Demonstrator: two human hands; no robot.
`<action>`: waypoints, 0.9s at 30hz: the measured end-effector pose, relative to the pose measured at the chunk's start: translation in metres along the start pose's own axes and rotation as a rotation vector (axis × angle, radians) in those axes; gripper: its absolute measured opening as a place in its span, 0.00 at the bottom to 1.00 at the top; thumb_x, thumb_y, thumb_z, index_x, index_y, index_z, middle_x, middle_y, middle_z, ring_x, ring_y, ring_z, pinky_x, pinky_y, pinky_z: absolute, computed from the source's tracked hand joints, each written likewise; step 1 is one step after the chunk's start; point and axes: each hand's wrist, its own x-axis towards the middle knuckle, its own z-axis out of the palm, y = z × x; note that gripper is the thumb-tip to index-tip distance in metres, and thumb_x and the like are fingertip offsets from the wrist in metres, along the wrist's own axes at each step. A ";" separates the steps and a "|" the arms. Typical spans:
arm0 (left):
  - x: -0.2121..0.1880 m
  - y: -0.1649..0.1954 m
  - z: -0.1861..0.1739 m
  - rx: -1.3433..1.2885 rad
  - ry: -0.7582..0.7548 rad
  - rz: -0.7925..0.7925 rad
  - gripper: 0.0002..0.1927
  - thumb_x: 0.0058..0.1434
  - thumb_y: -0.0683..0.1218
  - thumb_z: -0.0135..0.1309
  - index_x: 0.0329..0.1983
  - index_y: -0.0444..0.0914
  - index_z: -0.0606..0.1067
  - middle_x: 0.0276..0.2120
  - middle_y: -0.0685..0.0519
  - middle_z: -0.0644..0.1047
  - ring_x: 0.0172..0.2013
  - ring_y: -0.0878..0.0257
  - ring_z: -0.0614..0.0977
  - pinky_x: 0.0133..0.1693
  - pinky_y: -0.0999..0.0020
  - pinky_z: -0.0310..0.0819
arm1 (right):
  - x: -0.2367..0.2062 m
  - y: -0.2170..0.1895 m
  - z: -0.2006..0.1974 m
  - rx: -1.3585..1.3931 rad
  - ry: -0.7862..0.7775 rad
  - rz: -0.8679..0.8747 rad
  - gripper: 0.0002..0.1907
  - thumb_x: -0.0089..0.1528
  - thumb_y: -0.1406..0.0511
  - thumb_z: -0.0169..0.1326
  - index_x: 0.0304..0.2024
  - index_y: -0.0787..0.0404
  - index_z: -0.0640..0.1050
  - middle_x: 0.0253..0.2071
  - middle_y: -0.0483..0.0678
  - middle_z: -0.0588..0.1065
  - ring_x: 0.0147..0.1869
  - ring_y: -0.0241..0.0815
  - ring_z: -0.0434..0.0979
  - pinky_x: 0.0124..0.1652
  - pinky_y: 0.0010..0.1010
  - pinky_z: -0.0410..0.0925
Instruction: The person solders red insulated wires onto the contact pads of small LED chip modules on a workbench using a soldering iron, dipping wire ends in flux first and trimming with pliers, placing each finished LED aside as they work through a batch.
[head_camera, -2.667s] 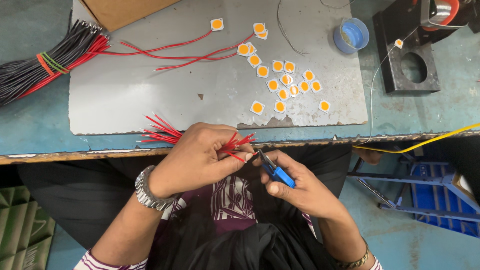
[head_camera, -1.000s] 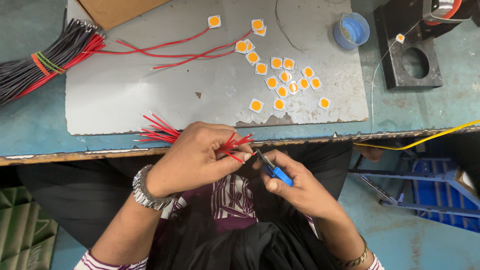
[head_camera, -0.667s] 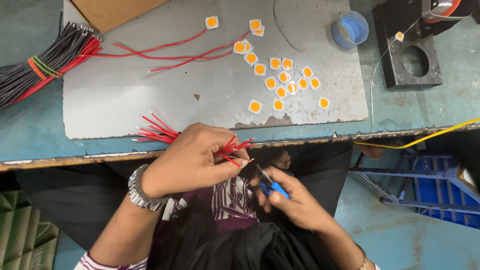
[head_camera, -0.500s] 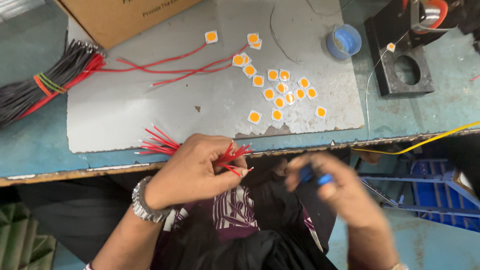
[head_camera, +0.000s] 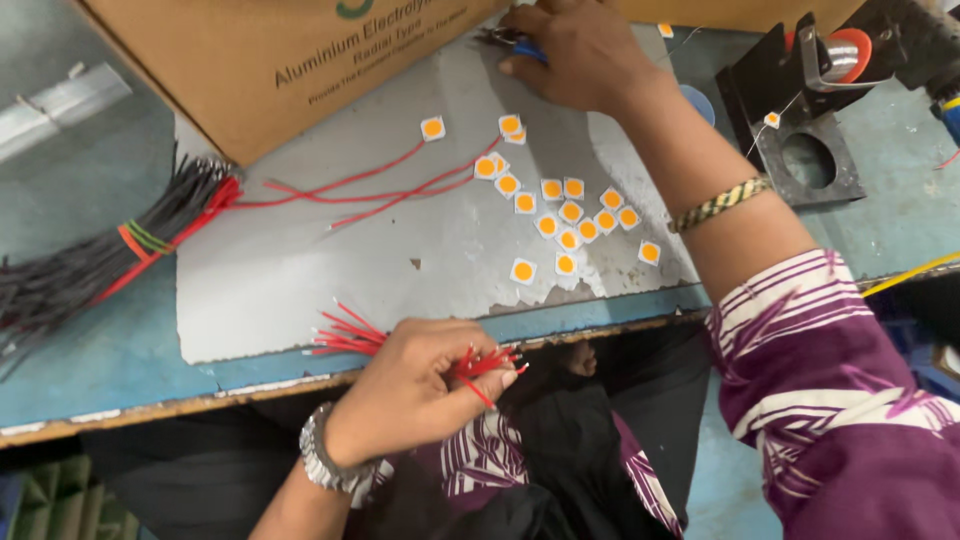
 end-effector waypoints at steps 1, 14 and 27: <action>0.004 0.001 -0.002 0.004 0.004 0.010 0.08 0.56 0.43 0.64 0.28 0.34 0.77 0.19 0.52 0.73 0.18 0.65 0.71 0.21 0.69 0.62 | 0.003 0.005 0.003 0.036 0.006 0.015 0.19 0.68 0.55 0.63 0.56 0.58 0.81 0.51 0.56 0.79 0.55 0.59 0.78 0.50 0.48 0.69; 0.064 -0.007 0.008 0.029 0.206 0.092 0.02 0.55 0.38 0.61 0.32 0.35 0.81 0.20 0.57 0.75 0.19 0.73 0.75 0.22 0.75 0.65 | -0.166 0.064 -0.073 0.379 -0.106 0.602 0.65 0.57 0.62 0.73 0.78 0.57 0.37 0.71 0.75 0.61 0.74 0.70 0.66 0.65 0.53 0.66; 0.191 -0.048 0.000 -0.007 0.208 -0.012 0.04 0.62 0.41 0.62 0.37 0.34 0.81 0.24 0.62 0.76 0.25 0.78 0.70 0.27 0.80 0.66 | -0.144 0.048 -0.040 0.385 0.182 0.457 0.57 0.58 0.67 0.75 0.75 0.56 0.47 0.62 0.58 0.74 0.59 0.53 0.83 0.52 0.37 0.76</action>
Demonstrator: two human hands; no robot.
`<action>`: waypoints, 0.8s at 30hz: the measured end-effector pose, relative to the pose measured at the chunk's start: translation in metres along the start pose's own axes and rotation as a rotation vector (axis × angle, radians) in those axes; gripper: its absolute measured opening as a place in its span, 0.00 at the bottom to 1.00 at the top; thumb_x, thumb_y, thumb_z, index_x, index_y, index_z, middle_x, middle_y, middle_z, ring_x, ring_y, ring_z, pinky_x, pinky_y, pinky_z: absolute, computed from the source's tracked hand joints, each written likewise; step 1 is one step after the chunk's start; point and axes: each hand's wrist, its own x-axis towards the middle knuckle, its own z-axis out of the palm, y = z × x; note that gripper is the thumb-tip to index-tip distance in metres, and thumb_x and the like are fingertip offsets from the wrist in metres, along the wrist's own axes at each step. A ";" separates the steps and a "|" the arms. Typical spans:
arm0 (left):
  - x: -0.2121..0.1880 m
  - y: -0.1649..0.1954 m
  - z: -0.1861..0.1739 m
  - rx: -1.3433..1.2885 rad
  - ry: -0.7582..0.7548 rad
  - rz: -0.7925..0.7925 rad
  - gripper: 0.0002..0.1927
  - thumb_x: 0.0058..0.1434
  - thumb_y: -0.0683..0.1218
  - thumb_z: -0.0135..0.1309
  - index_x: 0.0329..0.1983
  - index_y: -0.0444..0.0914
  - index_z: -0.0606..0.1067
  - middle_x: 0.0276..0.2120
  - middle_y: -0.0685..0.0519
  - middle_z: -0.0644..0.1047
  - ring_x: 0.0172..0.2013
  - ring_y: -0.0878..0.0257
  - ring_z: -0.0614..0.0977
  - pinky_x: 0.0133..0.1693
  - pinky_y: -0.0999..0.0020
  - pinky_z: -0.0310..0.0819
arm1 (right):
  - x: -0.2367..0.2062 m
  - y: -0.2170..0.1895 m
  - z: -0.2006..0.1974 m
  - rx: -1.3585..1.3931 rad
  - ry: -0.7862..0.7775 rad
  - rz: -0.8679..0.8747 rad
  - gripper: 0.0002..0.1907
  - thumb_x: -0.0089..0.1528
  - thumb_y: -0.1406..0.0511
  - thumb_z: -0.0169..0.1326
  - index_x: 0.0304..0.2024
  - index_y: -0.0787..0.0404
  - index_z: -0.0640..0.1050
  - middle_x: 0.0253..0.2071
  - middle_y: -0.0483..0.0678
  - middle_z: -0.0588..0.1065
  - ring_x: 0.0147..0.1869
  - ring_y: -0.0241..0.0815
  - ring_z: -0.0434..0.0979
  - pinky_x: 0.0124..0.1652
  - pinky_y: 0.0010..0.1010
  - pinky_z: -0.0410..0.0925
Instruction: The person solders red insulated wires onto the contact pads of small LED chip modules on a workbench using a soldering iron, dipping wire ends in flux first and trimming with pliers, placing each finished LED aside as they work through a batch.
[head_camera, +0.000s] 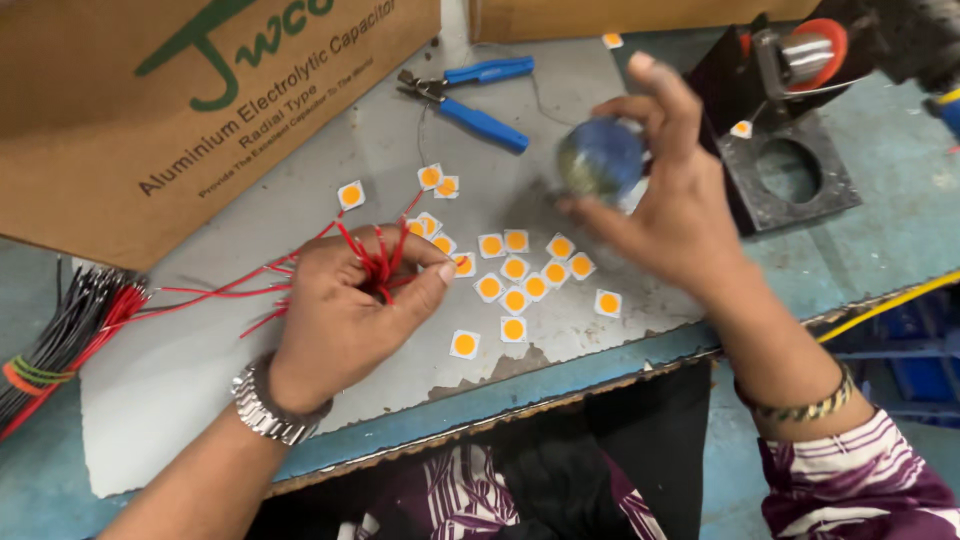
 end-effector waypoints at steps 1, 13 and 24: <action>-0.003 -0.005 0.000 -0.002 -0.003 -0.021 0.05 0.62 0.41 0.63 0.37 0.34 0.81 0.24 0.61 0.76 0.24 0.78 0.70 0.27 0.79 0.65 | 0.000 -0.010 0.009 0.028 -0.005 -0.058 0.57 0.57 0.67 0.75 0.73 0.55 0.47 0.62 0.58 0.74 0.57 0.51 0.83 0.49 0.35 0.76; 0.006 0.007 0.001 0.184 0.089 0.100 0.07 0.59 0.41 0.62 0.36 0.32 0.78 0.30 0.50 0.82 0.27 0.67 0.83 0.31 0.70 0.75 | 0.010 -0.058 0.042 0.232 -0.061 -0.305 0.60 0.59 0.72 0.70 0.78 0.39 0.44 0.64 0.58 0.70 0.62 0.54 0.80 0.49 0.34 0.77; 0.009 0.011 0.003 0.231 0.118 0.033 0.07 0.55 0.43 0.62 0.30 0.34 0.77 0.21 0.53 0.79 0.21 0.67 0.80 0.27 0.70 0.74 | 0.002 -0.051 0.043 0.268 -0.084 -0.311 0.61 0.59 0.71 0.71 0.76 0.36 0.42 0.66 0.56 0.70 0.60 0.48 0.80 0.43 0.28 0.73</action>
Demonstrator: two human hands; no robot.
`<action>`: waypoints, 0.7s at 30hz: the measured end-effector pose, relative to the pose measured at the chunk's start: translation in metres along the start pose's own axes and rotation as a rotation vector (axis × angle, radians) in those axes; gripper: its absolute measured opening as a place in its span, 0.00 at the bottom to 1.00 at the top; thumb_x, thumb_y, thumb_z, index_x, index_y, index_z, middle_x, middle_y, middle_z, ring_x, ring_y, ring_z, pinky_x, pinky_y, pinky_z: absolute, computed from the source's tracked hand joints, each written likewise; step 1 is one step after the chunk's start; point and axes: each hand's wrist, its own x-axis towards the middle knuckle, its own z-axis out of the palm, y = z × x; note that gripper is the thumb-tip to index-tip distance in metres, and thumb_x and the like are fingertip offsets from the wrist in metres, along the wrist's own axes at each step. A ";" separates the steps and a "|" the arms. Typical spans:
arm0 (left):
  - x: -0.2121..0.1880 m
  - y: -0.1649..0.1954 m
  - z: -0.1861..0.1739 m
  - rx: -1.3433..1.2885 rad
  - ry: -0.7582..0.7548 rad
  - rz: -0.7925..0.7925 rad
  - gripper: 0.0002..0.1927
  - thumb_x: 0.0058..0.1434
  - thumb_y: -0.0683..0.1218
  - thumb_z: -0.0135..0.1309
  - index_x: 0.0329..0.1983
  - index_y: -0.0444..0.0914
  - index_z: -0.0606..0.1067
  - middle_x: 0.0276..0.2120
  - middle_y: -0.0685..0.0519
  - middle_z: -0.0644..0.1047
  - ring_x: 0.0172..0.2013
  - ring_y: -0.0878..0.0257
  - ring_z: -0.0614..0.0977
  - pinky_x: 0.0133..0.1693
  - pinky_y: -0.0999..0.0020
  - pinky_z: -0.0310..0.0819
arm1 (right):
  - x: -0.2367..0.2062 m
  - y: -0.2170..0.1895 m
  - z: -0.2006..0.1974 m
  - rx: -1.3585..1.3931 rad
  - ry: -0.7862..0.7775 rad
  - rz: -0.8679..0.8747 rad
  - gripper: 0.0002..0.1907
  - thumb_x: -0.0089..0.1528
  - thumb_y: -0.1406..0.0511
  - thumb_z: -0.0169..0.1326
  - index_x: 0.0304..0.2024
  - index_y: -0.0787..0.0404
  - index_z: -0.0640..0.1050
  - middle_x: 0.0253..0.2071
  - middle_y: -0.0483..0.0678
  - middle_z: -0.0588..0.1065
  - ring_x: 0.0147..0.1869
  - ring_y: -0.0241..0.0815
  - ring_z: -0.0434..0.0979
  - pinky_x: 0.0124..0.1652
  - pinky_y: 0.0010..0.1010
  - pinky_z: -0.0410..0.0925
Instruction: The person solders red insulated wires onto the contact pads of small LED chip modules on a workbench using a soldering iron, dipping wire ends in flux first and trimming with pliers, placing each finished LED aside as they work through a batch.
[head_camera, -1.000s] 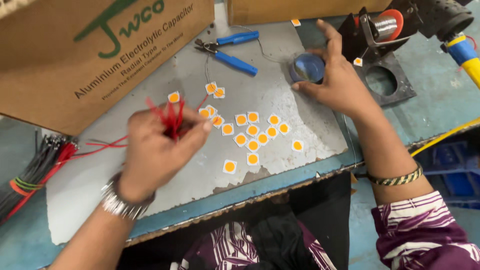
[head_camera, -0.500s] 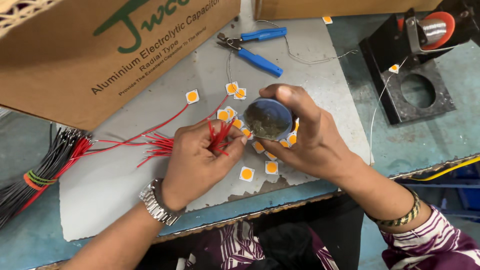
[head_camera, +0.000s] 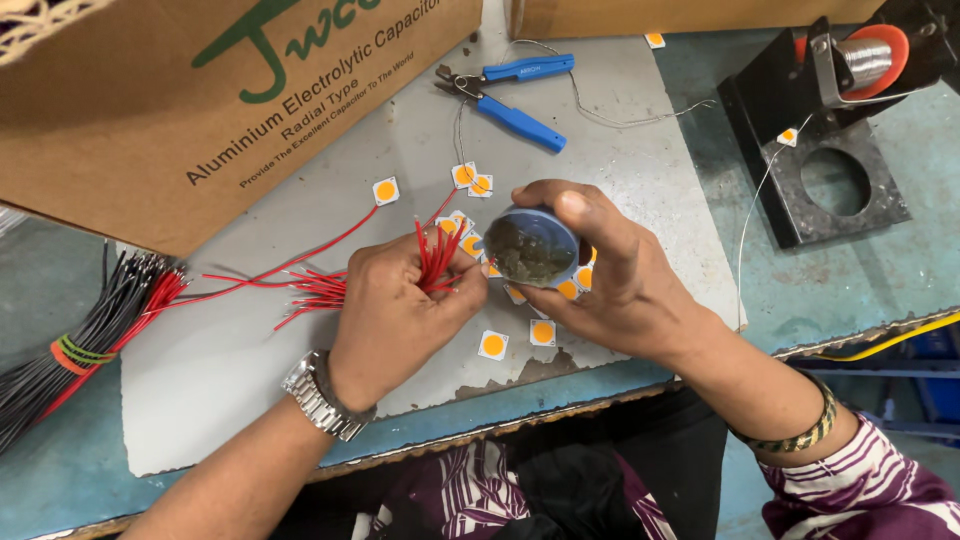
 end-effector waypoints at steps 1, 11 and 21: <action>0.000 0.000 0.001 -0.007 -0.002 0.001 0.07 0.55 0.43 0.62 0.30 0.34 0.77 0.21 0.53 0.79 0.21 0.67 0.80 0.27 0.70 0.74 | -0.001 0.000 0.000 0.005 -0.001 0.002 0.61 0.58 0.71 0.71 0.76 0.37 0.43 0.66 0.56 0.70 0.60 0.49 0.80 0.42 0.28 0.73; -0.001 -0.001 0.004 0.029 -0.012 -0.006 0.08 0.55 0.43 0.63 0.29 0.33 0.77 0.21 0.53 0.79 0.20 0.70 0.77 0.26 0.72 0.72 | -0.002 -0.002 -0.001 0.001 -0.003 -0.003 0.58 0.58 0.71 0.71 0.75 0.40 0.44 0.65 0.55 0.70 0.59 0.50 0.81 0.42 0.29 0.75; -0.005 -0.006 0.001 -0.182 -0.163 -0.114 0.06 0.62 0.43 0.62 0.38 0.34 0.80 0.22 0.62 0.75 0.23 0.79 0.68 0.25 0.79 0.63 | -0.009 0.005 -0.012 -0.095 0.066 0.106 0.59 0.58 0.72 0.71 0.76 0.45 0.43 0.63 0.56 0.72 0.61 0.52 0.82 0.53 0.34 0.78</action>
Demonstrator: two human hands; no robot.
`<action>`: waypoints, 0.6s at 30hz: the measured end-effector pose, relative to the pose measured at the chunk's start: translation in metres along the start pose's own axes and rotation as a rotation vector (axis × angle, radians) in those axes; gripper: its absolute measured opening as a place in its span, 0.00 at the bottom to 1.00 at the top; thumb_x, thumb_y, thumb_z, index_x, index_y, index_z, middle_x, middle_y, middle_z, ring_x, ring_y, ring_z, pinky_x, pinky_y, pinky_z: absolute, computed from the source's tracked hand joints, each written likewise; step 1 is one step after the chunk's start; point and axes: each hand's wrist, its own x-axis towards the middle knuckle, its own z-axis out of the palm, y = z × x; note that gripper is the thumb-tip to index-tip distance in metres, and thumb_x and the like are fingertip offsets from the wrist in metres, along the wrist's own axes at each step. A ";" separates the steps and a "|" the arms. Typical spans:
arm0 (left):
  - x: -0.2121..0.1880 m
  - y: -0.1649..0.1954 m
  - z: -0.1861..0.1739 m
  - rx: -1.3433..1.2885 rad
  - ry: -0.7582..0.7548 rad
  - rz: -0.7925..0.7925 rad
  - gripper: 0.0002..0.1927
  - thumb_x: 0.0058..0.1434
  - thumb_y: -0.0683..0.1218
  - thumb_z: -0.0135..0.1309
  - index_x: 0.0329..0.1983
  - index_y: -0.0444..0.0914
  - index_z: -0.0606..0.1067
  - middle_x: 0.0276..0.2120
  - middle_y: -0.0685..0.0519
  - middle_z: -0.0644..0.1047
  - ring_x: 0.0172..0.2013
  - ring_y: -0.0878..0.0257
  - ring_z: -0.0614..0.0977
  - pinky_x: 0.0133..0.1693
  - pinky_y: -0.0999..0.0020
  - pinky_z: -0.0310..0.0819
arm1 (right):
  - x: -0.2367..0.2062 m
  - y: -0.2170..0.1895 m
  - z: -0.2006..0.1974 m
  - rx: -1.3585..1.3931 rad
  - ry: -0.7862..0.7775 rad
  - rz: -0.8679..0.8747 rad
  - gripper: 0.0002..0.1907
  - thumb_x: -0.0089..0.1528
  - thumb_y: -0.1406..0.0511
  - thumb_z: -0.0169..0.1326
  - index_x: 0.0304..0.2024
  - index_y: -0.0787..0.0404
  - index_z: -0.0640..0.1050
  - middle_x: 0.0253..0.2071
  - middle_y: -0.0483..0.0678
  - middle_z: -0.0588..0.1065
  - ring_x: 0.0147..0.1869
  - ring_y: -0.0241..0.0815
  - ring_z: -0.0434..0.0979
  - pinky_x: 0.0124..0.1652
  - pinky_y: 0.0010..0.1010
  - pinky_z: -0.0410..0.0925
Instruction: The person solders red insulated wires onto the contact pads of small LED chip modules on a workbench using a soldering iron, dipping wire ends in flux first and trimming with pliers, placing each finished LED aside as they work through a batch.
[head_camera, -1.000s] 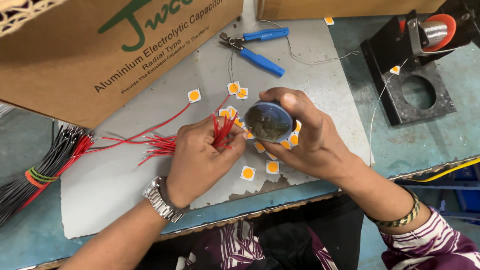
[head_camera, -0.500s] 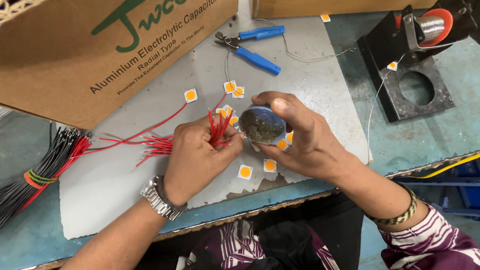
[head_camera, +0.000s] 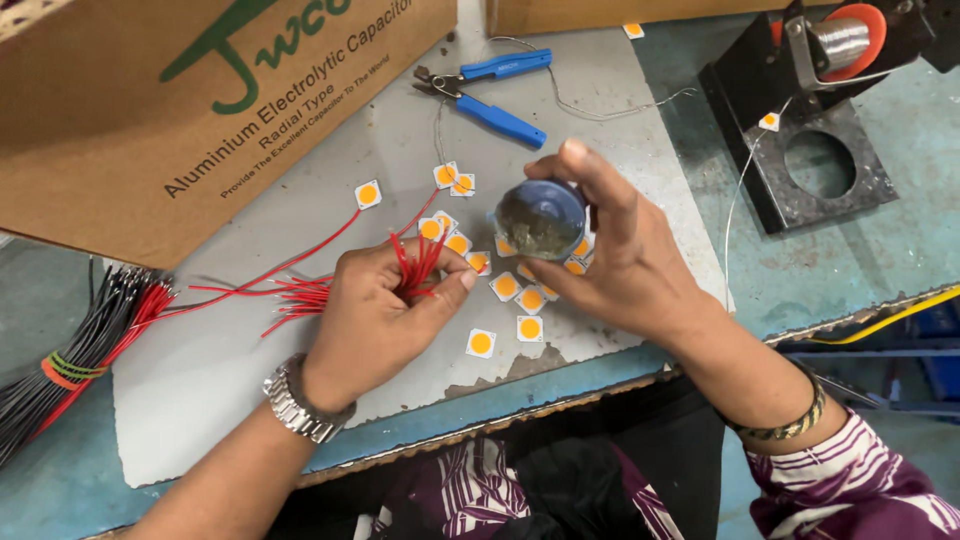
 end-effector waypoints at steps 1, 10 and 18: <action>-0.001 0.000 0.000 0.000 -0.010 0.003 0.06 0.62 0.42 0.62 0.39 0.34 0.80 0.23 0.62 0.76 0.24 0.80 0.68 0.26 0.80 0.64 | -0.001 0.001 -0.003 0.005 0.003 0.026 0.59 0.57 0.72 0.71 0.75 0.46 0.43 0.62 0.56 0.73 0.60 0.51 0.82 0.52 0.34 0.77; -0.006 0.005 0.009 -0.001 -0.014 0.034 0.05 0.62 0.41 0.62 0.35 0.33 0.79 0.25 0.61 0.78 0.24 0.80 0.70 0.25 0.79 0.64 | -0.010 -0.003 -0.007 0.081 -0.016 -0.058 0.58 0.57 0.70 0.72 0.74 0.44 0.45 0.63 0.57 0.73 0.61 0.51 0.81 0.50 0.35 0.77; -0.006 0.009 0.014 0.159 0.052 0.031 0.08 0.56 0.43 0.65 0.30 0.34 0.79 0.18 0.58 0.75 0.19 0.77 0.69 0.22 0.76 0.64 | -0.007 -0.009 -0.004 0.061 -0.049 -0.213 0.59 0.57 0.70 0.72 0.74 0.43 0.43 0.61 0.57 0.72 0.59 0.55 0.80 0.53 0.41 0.76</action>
